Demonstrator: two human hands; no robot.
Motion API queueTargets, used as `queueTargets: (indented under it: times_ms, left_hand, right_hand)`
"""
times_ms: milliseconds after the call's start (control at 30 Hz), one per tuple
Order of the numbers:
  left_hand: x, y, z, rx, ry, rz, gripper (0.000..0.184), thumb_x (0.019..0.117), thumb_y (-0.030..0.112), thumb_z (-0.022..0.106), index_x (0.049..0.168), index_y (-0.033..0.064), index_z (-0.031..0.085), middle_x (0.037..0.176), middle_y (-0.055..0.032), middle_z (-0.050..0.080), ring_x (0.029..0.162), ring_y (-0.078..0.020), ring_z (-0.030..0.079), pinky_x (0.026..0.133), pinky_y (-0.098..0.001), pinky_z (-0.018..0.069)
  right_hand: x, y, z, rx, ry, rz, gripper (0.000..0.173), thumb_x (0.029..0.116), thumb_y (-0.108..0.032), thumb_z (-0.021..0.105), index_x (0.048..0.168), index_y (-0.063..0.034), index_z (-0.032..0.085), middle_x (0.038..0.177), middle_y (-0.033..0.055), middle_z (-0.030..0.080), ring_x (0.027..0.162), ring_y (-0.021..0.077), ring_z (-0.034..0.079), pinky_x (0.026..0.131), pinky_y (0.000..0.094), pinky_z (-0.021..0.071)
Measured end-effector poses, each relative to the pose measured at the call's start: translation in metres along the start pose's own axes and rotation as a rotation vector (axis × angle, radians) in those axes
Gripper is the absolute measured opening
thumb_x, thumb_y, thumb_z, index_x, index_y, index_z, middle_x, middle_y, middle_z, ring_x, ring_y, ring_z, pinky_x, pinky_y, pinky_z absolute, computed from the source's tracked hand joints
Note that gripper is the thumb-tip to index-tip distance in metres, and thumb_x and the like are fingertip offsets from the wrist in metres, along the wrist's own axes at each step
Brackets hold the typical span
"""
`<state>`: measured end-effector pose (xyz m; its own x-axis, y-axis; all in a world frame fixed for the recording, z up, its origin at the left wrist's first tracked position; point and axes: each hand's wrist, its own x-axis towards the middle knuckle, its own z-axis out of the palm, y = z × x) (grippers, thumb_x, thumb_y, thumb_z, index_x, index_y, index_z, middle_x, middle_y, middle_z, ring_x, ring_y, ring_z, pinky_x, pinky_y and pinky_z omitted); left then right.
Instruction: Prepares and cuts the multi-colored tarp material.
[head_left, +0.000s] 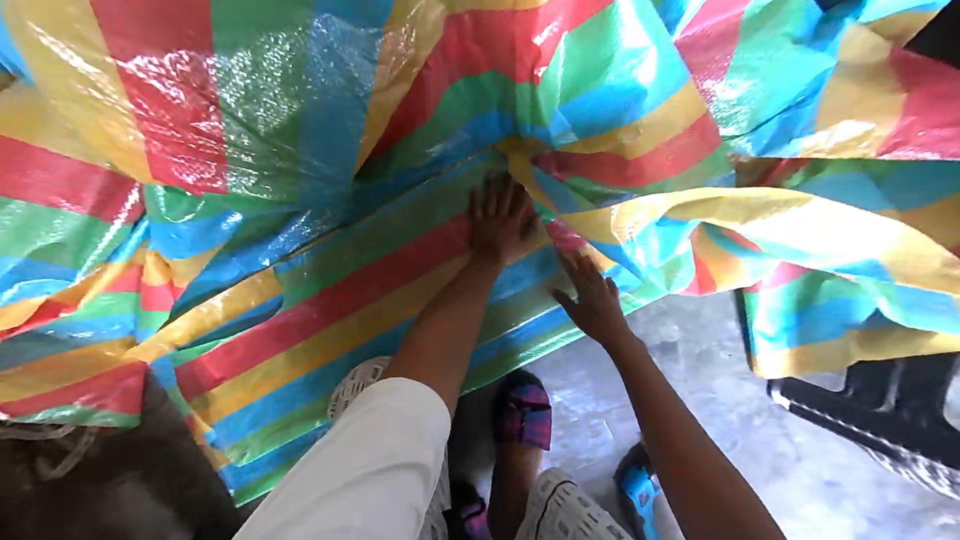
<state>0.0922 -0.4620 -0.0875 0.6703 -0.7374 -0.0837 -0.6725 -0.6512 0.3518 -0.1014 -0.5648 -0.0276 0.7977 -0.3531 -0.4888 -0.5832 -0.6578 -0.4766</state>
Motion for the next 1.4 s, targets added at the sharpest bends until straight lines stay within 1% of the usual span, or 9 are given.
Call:
queueTargets:
  times_ms: [133, 233, 400, 567, 700, 800, 1033, 1300, 1400]
  left_hand:
    - [-0.001, -0.002, 0.012, 0.083, 0.051, 0.029, 0.065, 0.1048, 0.057, 0.036, 0.156, 0.0176, 0.045, 0.167, -0.0119, 0.033, 0.157, -0.0414, 0.015, 0.122, -0.0688, 0.0046]
    - [0.001, -0.002, 0.007, 0.052, 0.036, 0.020, 0.064, 0.1040, 0.055, 0.040, 0.154, 0.0157, 0.047, 0.166, -0.0136, 0.033, 0.157, -0.0432, 0.014, 0.122, -0.0693, 0.0040]
    - [0.002, -0.001, -0.006, -0.001, -0.051, -0.002, 0.068, 0.1036, 0.058, 0.042, 0.158, 0.0164, 0.042, 0.168, -0.0181, 0.027, 0.158, -0.0419, 0.009, 0.124, -0.0654, 0.0022]
    - [0.018, -0.007, -0.021, -0.124, 0.043, -0.044, 0.066, 0.1036, 0.049, 0.051, 0.156, 0.0096, 0.043, 0.161, -0.0183, 0.041, 0.148, -0.0393, 0.039, 0.118, -0.0602, 0.0298]
    - [0.041, -0.029, -0.056, -0.204, 0.032, -0.117, 0.069, 0.0975, 0.030, 0.067, 0.155, 0.0017, 0.041, 0.150, -0.0264, 0.050, 0.136, -0.0446, 0.051, 0.110, -0.0624, 0.0393]
    - [0.054, -0.049, -0.073, -0.171, -0.050, -0.051, 0.067, 0.0960, 0.027, 0.070, 0.153, 0.0032, 0.044, 0.143, -0.0270, 0.056, 0.134, -0.0461, 0.052, 0.110, -0.0648, 0.0379]
    - [0.074, -0.064, -0.083, -0.220, -0.119, 0.021, 0.041, 0.0986, 0.015, 0.064, 0.132, -0.0061, 0.058, 0.135, -0.0258, 0.061, 0.128, -0.0405, 0.058, 0.109, -0.0539, 0.0455]
    - [0.072, -0.057, -0.081, -0.136, -0.206, 0.006, 0.043, 0.0981, 0.015, 0.065, 0.137, -0.0005, 0.060, 0.136, -0.0270, 0.061, 0.131, -0.0455, 0.054, 0.111, -0.0612, 0.0408]
    - [0.080, -0.054, -0.089, -0.177, -0.293, -0.034, 0.042, 0.0965, 0.013, 0.067, 0.134, -0.0050, 0.059, 0.134, -0.0282, 0.061, 0.131, -0.0468, 0.054, 0.110, -0.0640, 0.0399]
  right_hand:
    - [-0.078, 0.036, -0.036, 0.266, 0.019, 0.125, 0.046, 0.1073, -0.033, 0.051, 0.142, -0.0038, 0.058, 0.128, 0.0202, 0.068, 0.117, 0.0357, 0.066, 0.102, 0.0569, 0.0499]
    - [-0.107, 0.034, -0.052, 0.277, -0.036, 0.119, 0.037, 0.1076, -0.023, 0.050, 0.128, 0.0031, 0.066, 0.115, 0.0223, 0.072, 0.105, 0.0343, 0.071, 0.097, 0.0519, 0.0537]
    - [0.003, -0.031, -0.082, 0.193, -0.391, -0.249, 0.038, 0.1086, -0.020, 0.050, 0.143, -0.0048, 0.058, 0.130, 0.0181, 0.067, 0.120, 0.0330, 0.065, 0.107, 0.0533, 0.0469]
    - [0.106, -0.035, -0.122, 0.053, 0.032, -0.083, 0.046, 0.1083, -0.028, 0.049, 0.146, -0.0005, 0.052, 0.144, 0.0266, 0.055, 0.133, 0.0431, 0.053, 0.112, 0.0601, 0.0393]
    - [0.110, -0.023, -0.118, 0.084, -0.232, 0.034, 0.042, 0.1086, -0.030, 0.050, 0.124, 0.0069, 0.063, 0.114, 0.0300, 0.068, 0.105, 0.0459, 0.067, 0.096, 0.0653, 0.0481]
    - [0.093, -0.022, -0.098, 0.140, -0.341, 0.102, 0.040, 0.1072, -0.029, 0.055, 0.129, 0.0037, 0.062, 0.115, 0.0290, 0.068, 0.101, 0.0439, 0.068, 0.093, 0.0627, 0.0510]
    - [0.107, -0.045, -0.085, 0.294, -0.274, -0.031, 0.034, 0.1098, -0.015, 0.046, 0.135, 0.0038, 0.060, 0.132, 0.0252, 0.063, 0.118, 0.0362, 0.064, 0.105, 0.0495, 0.0482]
    - [0.152, -0.062, -0.108, 0.394, -0.064, -0.036, 0.067, 0.1097, -0.028, 0.047, 0.163, -0.0042, 0.015, 0.167, 0.0229, 0.023, 0.151, 0.0388, 0.031, 0.121, 0.0550, 0.0292]
    - [0.133, -0.072, -0.097, 0.201, -0.031, -0.037, 0.056, 0.1079, -0.028, 0.052, 0.155, -0.0017, 0.039, 0.151, 0.0277, 0.047, 0.136, 0.0459, 0.049, 0.111, 0.0629, 0.0381]
